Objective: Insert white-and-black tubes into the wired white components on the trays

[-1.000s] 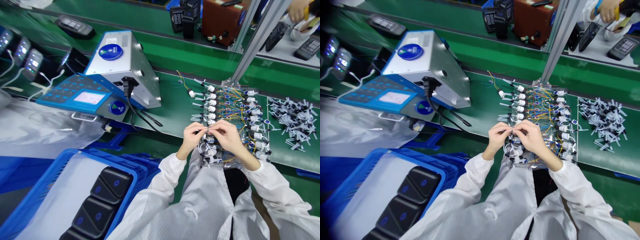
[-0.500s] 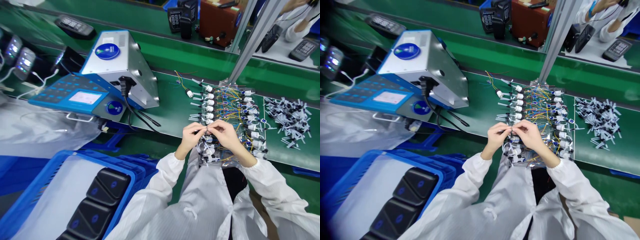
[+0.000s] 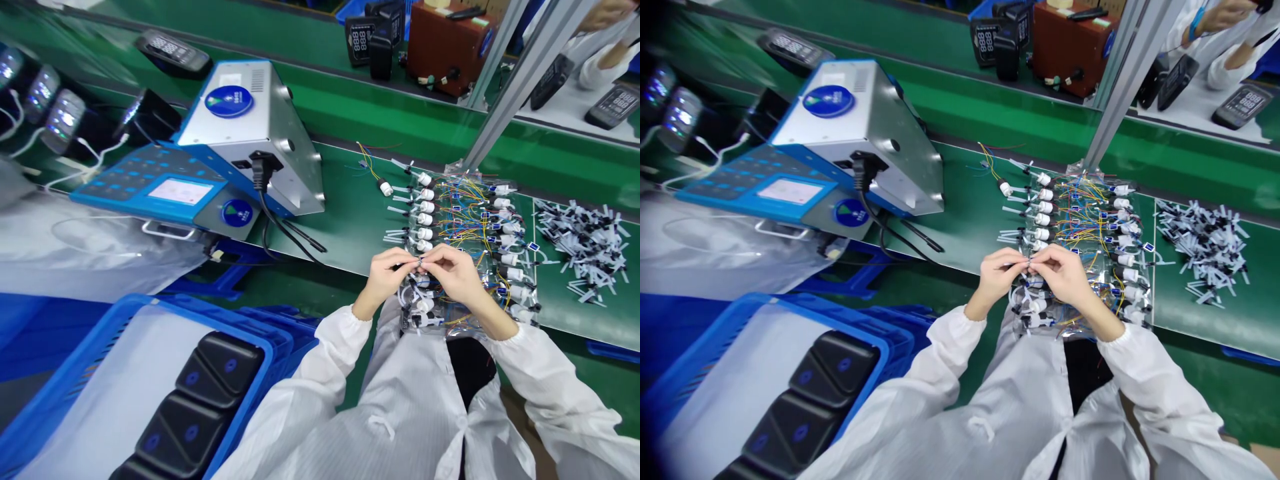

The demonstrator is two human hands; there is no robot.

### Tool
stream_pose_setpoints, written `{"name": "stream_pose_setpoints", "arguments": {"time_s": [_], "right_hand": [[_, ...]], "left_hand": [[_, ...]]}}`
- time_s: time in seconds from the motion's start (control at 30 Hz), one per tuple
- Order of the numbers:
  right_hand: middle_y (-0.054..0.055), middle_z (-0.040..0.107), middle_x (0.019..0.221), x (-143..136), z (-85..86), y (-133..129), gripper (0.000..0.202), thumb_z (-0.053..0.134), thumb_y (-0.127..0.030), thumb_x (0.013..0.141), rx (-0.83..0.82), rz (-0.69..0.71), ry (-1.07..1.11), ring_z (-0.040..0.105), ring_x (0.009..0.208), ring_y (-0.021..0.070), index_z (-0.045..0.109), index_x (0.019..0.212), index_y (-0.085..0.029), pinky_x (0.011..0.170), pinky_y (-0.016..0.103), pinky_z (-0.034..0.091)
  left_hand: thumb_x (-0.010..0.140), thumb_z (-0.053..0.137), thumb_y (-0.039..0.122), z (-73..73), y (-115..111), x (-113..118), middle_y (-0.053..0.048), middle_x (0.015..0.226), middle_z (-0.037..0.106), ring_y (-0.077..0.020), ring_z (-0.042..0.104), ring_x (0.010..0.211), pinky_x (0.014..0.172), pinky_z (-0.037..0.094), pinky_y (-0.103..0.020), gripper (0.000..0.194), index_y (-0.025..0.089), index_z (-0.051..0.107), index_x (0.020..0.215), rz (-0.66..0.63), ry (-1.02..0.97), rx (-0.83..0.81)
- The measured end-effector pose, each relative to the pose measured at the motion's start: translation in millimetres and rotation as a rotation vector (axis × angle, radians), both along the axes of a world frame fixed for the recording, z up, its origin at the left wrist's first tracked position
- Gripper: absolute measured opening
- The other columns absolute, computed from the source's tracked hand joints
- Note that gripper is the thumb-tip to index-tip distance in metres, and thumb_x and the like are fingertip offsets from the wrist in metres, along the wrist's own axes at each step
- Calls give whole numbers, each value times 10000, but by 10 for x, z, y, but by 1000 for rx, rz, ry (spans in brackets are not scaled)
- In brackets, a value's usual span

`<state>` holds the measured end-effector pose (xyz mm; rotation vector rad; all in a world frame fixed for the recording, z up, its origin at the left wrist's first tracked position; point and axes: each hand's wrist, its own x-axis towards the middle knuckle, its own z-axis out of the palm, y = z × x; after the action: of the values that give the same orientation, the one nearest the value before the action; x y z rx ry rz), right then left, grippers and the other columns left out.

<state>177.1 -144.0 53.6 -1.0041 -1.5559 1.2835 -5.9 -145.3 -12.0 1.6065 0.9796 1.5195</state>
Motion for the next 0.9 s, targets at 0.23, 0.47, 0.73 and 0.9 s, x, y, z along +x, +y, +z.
{"name": "stream_pose_setpoints", "arguments": {"time_s": [0.23, 0.47, 0.73, 0.9], "right_hand": [[54, 731, 880, 51, 161, -44, 135, 698, -346, 954, 96, 0, -155, 714, 805, 210, 724, 894, -228, 759, 378, 609], [101, 748, 1015, 331, 189, -81, 71, 665, -197, 953, 512, 63, -762, 673, 1016, 277, 726, 988, -202, 918, 471, 579], [112, 726, 1190, 618, 666, -162, 171, 607, -285, 1002, 577, 118, -853, 665, 1135, 281, 746, 1065, -208, 1010, 474, 559], [73, 756, 969, 949, 952, 65, 152, 618, -304, 990, 520, -3, -789, 704, 890, 244, 753, 987, -233, 830, 426, 565]], "left_hand": [[872, 768, 519, 104, 54, -289, -118, 899, 782, -254, 734, 885, 820, 593, -397, 338, 187, 818, 909, -138, -51, -72], [881, 761, 429, 53, 105, -416, -112, 1039, 760, -174, 721, 821, 728, 559, -279, 400, 152, 724, 1167, 120, -155, -514], [852, 792, 387, 376, 264, -182, -118, 1015, 800, -211, 733, 861, 802, 582, -315, 273, 157, 833, 994, -31, 93, -443], [867, 796, 398, 912, 281, -191, -61, 924, 777, -187, 756, 791, 741, 605, -301, 234, 213, 827, 1007, 89, -158, -142]]}}
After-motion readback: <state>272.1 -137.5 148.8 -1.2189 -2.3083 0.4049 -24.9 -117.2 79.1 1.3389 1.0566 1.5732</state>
